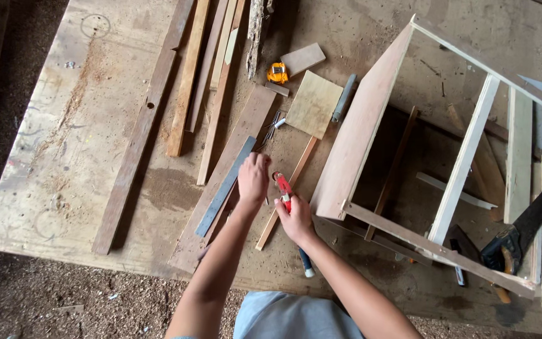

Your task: The person assembles a wooden frame by positioning planks and hammering nails to join them. They repeatedly pick up nails and strike them with a hammer, then place a flat board on top of the assembled frame.

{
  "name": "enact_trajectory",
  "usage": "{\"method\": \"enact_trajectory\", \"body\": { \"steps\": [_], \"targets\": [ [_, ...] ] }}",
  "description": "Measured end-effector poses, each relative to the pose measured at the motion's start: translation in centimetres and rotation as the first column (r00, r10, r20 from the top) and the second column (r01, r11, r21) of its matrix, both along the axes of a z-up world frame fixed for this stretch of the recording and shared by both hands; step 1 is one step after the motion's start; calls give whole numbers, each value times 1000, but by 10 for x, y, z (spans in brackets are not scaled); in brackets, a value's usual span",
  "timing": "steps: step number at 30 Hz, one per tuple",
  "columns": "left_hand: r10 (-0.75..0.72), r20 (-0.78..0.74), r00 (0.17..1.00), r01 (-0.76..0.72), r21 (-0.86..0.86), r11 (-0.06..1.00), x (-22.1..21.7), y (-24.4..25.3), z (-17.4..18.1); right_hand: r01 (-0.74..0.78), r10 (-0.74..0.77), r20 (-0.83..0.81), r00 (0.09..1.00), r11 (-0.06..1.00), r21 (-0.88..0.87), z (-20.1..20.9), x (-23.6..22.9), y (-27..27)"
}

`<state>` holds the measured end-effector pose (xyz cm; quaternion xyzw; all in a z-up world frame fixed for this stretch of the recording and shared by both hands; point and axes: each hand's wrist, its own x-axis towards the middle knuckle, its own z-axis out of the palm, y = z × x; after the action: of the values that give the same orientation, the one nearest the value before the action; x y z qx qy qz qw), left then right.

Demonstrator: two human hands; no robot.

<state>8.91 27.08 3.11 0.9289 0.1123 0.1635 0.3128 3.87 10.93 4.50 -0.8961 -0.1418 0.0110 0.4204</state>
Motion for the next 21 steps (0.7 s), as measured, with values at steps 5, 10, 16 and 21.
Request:
{"method": "enact_trajectory", "body": {
  "steps": [5,10,16,21],
  "targets": [
    [21,41,999,-4,-369,929,-74,-42,18,-94,76,187,979,991,91,11,-29,-22],
    [-1,66,998,31,-456,889,-129,-78,-9,-203,200,62,978,978,40,18,-65,-80],
    [-209,-257,944,-124,-859,497,-154,-151,-57,-107,104,45,994,992,67,20,-103,-164],
    [-406,-373,834,-333,-928,167,-157,-204,-80,160,-152,-124,980,986,53,8,-115,-238]
  ]
}}
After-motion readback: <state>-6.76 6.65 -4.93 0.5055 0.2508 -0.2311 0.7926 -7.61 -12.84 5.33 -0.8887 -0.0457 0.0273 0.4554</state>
